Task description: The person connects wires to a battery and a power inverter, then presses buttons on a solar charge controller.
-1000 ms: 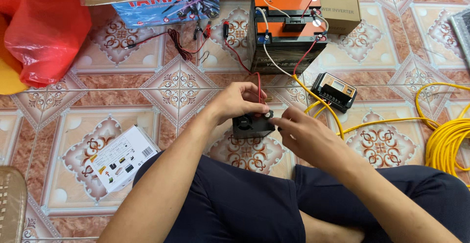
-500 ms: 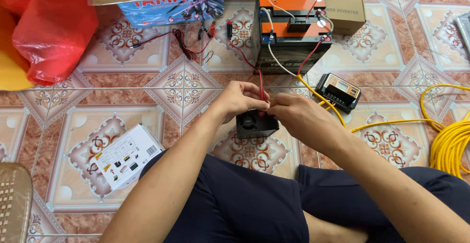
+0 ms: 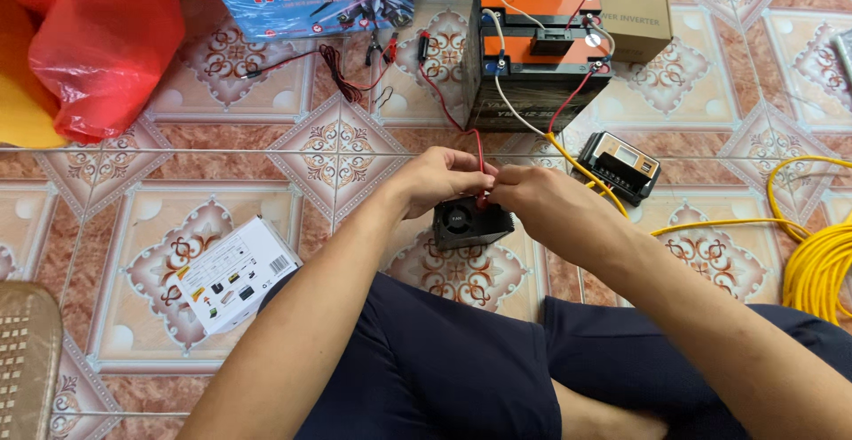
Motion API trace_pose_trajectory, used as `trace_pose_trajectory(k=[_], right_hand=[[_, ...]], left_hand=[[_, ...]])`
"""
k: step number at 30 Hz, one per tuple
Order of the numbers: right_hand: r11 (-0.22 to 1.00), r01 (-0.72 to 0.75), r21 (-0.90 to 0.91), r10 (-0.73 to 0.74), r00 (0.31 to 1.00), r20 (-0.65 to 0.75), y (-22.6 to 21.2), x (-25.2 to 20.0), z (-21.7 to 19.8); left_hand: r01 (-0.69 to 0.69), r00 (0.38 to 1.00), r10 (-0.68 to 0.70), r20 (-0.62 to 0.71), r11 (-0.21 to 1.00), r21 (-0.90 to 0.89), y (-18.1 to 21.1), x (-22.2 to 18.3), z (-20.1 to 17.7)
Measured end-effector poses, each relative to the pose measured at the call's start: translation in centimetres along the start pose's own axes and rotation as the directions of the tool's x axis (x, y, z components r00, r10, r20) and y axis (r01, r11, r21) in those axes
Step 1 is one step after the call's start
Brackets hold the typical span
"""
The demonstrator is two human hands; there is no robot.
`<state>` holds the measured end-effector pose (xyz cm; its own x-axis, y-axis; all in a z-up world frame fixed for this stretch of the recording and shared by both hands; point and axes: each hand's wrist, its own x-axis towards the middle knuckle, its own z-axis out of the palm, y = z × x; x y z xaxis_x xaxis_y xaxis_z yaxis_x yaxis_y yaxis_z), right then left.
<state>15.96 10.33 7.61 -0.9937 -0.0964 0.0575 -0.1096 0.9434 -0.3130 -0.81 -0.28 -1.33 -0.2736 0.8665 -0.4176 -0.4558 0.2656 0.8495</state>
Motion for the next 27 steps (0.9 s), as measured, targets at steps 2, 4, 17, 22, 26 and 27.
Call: trace_pose_trajectory(k=[2,4,17,22,26,27], right_hand=[[1.0,-0.003,-0.016,0.003,1.0,0.002,0.0,0.1,0.0],[0.999,-0.05,-0.019,0.05,0.998,0.024,-0.3,0.1,-0.3],[0.967,-0.198,-0.159,0.194,0.98,-0.039,-2.5,-0.6,-2.7],[0.882,-0.47,0.039,0.444,0.855,0.267,-1.1,-3.3,-1.4],[0.827,-0.544,0.14,0.517,0.835,0.188,-2.2,-3.3,-1.1],[0.82,-0.521,0.236,0.495,0.853,0.165,-2.7,-3.3,-0.9]], left_hand=[[0.0,1.0,0.0,0.004,1.0,-0.001,0.1,-0.2,0.0],[-0.015,1.0,0.015,0.014,1.0,0.027,0.1,-0.3,0.0],[-0.153,0.98,-0.061,0.192,0.393,0.907,4.9,-6.3,-0.1],[-0.122,0.993,0.039,0.116,0.351,0.928,4.7,-6.4,1.9],[-0.102,0.995,0.046,0.092,0.362,0.927,4.7,-6.3,2.0],[-0.103,0.994,0.064,0.086,0.355,0.929,4.1,-6.0,1.8]])
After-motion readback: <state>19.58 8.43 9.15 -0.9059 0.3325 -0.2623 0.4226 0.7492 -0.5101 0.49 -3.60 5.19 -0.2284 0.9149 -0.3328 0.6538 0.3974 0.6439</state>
